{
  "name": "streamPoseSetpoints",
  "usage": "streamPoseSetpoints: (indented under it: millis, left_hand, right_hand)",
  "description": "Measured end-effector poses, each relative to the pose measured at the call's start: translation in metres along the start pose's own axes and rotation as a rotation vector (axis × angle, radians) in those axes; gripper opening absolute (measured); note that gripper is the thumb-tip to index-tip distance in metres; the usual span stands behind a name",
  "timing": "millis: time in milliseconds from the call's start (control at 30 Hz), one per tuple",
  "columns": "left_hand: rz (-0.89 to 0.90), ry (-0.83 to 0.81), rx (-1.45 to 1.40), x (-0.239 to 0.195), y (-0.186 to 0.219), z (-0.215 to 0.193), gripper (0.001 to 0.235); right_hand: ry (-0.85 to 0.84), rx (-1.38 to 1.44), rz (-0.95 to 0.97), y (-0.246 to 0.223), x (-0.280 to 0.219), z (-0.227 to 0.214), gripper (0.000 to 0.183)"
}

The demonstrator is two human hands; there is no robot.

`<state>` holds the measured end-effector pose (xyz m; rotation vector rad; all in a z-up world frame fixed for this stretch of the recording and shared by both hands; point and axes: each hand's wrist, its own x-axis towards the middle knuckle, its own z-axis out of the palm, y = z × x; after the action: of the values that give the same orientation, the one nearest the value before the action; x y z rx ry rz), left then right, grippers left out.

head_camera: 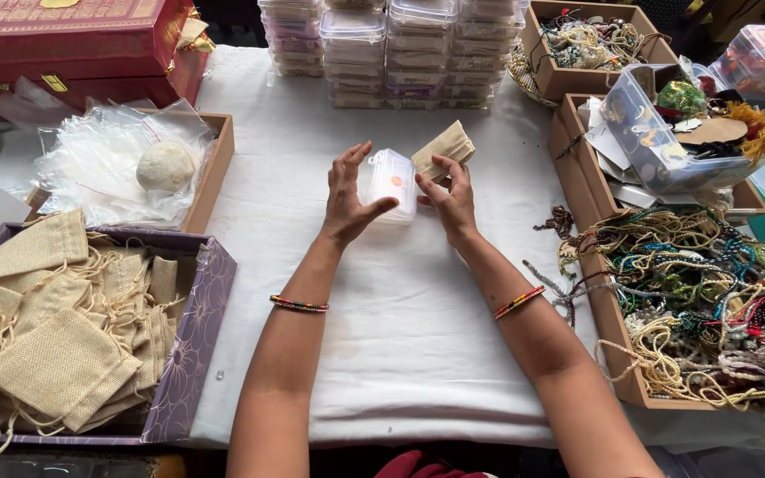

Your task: The person picks up a beaded necklace from a box, coils it, and places it into a small plastic bag. They then put the bagged necklace into a beige drawstring pouch, tie the pouch closed, and place it into a small clear plastic container. The person repeats the process with a second necklace.

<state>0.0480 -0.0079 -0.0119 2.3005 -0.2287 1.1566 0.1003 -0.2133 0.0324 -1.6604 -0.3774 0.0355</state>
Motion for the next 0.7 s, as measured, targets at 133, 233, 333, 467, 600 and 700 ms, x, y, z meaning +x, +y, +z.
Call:
streamPoseSetpoints:
  millis: [133, 233, 333, 467, 600, 700]
  left_hand:
    - [-0.188, -0.276, -0.307, -0.007, -0.015, 0.017, 0.12]
    - [-0.443, -0.372, -0.583, 0.011, 0.017, -0.008, 0.132]
    - [-0.345, -0.348, -0.501, 0.012, 0.032, -0.012, 0.135]
    - [-0.196, -0.161, -0.27, 0.007, 0.023, -0.003, 0.124]
    - [-0.592, -0.165, -0.984, -0.007, -0.027, 0.025, 0.08]
    - [-0.606, -0.223, -0.783, 0.006, -0.007, -0.012, 0.075]
  right_hand:
    - [-0.117, -0.103, -0.131, -0.001, -0.006, 0.008, 0.09]
    - [-0.146, -0.337, -0.257, 0.004, -0.007, 0.016, 0.106]
    - [-0.095, -0.393, -0.25, 0.002, -0.009, 0.012, 0.109]
    - [-0.149, -0.129, -0.206, -0.005, -0.009, 0.006, 0.103]
    - [-0.318, 0.087, -0.148, -0.015, -0.012, 0.005, 0.106]
    - [-0.409, 0.184, -0.089, -0.007, -0.01, 0.004, 0.104]
